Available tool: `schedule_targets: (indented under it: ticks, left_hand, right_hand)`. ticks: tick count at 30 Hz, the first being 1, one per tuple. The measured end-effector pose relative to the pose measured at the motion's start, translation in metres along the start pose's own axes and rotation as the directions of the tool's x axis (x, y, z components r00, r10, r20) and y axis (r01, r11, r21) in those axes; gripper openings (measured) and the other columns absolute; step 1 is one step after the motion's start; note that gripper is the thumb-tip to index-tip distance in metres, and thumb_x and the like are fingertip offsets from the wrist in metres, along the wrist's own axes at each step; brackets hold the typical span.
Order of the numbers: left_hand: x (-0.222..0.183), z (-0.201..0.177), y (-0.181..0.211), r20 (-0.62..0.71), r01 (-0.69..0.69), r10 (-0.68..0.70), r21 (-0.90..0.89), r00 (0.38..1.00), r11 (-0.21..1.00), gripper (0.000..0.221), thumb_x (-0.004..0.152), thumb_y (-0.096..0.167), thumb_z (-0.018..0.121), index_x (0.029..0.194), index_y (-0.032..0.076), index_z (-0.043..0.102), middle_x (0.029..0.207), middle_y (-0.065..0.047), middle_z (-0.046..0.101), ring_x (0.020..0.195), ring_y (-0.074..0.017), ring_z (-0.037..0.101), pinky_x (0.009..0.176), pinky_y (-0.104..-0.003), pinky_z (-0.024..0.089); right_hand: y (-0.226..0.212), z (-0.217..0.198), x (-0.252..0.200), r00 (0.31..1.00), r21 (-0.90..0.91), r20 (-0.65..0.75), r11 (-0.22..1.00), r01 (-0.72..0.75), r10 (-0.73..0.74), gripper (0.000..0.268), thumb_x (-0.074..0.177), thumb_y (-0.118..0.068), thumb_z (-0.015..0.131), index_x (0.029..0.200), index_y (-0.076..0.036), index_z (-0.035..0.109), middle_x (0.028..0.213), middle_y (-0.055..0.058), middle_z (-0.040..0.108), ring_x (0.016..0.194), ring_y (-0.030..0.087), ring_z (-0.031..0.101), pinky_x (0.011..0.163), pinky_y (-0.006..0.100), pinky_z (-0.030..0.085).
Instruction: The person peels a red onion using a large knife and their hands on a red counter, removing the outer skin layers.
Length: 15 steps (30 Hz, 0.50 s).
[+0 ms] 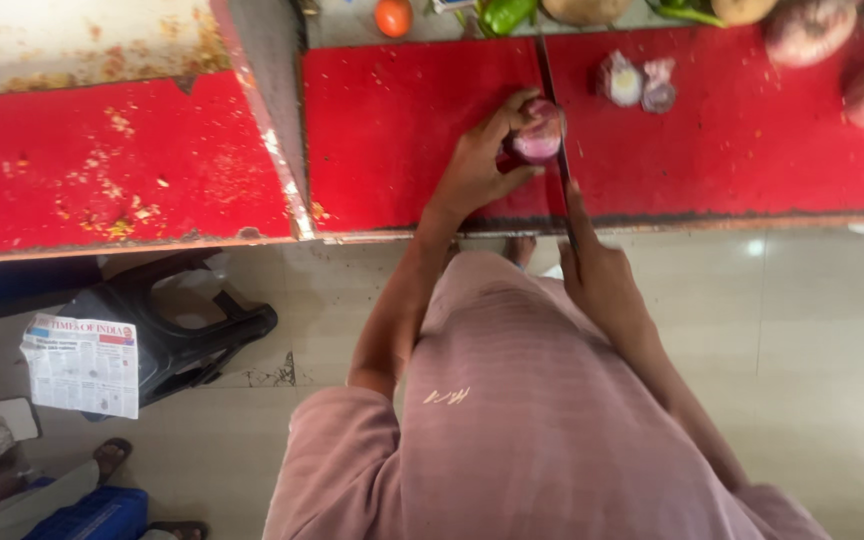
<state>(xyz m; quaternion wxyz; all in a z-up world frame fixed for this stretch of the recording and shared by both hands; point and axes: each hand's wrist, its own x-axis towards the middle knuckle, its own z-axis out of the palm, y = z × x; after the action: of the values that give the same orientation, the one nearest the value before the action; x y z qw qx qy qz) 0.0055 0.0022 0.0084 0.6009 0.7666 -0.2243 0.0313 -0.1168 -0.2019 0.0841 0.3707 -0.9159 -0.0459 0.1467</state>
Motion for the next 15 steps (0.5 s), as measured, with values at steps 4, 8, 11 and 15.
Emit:
schedule_targets:
  ticks: [4, 8, 11, 15]
  left_hand:
    - [0.001, -0.003, 0.002, 0.057, 0.035, -0.035, -0.003, 0.998, 0.999, 0.07, 0.078, 0.014, 0.091, 0.135, 0.007, 0.05, 0.144, -0.013, 0.059, 0.134, -0.0307, 0.064, 0.111, -0.037, 0.057]
    - [0.017, -0.005, -0.008, -0.029, -0.118, 0.118, 0.01, 0.993, 0.993, 0.069, 0.08, 0.014, 0.094, 0.132, 0.008, 0.05, 0.149, -0.016, 0.056, 0.136, -0.0324, 0.061, 0.115, -0.039, 0.053]
    - [0.016, -0.012, -0.009, -0.058, -0.12, 0.117, -0.042, 0.991, 0.992, 0.07, 0.081, 0.011, 0.094, 0.136, 0.008, 0.05, 0.145, -0.014, 0.059, 0.141, -0.0357, 0.058, 0.117, -0.04, 0.052]
    - [0.01, -0.026, 0.021, 0.037, -0.033, 0.029, 0.102, 0.999, 0.994, 0.073, 0.078, 0.014, 0.09, 0.139, 0.013, 0.049, 0.146, -0.013, 0.055, 0.137, -0.032, 0.056, 0.115, -0.042, 0.051]
  right_hand:
    - [0.011, 0.015, 0.023, 0.968, 0.014, -0.142, 0.977, 0.212, -0.208, 0.071, 0.104, -0.005, 0.053, 0.167, -0.011, 0.021, 0.077, 0.022, 0.066, 0.066, 0.04, 0.066, 0.062, 0.049, 0.051]
    - [0.019, 0.023, -0.013, 0.999, -0.059, -0.028, 0.998, 0.019, -0.02, 0.074, 0.099, -0.009, 0.054, 0.165, -0.011, 0.019, 0.066, 0.027, 0.063, 0.062, 0.045, 0.065, 0.06, 0.053, 0.049]
    - [0.027, 0.021, -0.017, 1.0, -0.097, -0.011, 0.995, -0.016, 0.015, 0.074, 0.099, -0.01, 0.054, 0.165, -0.013, 0.021, 0.066, 0.026, 0.063, 0.061, 0.045, 0.065, 0.059, 0.054, 0.05]
    - [0.034, 0.014, -0.017, 0.996, -0.198, -0.022, 0.976, -0.093, 0.091, 0.072, 0.1, -0.012, 0.054, 0.165, -0.016, 0.021, 0.068, 0.024, 0.065, 0.06, 0.044, 0.065, 0.059, 0.055, 0.049]
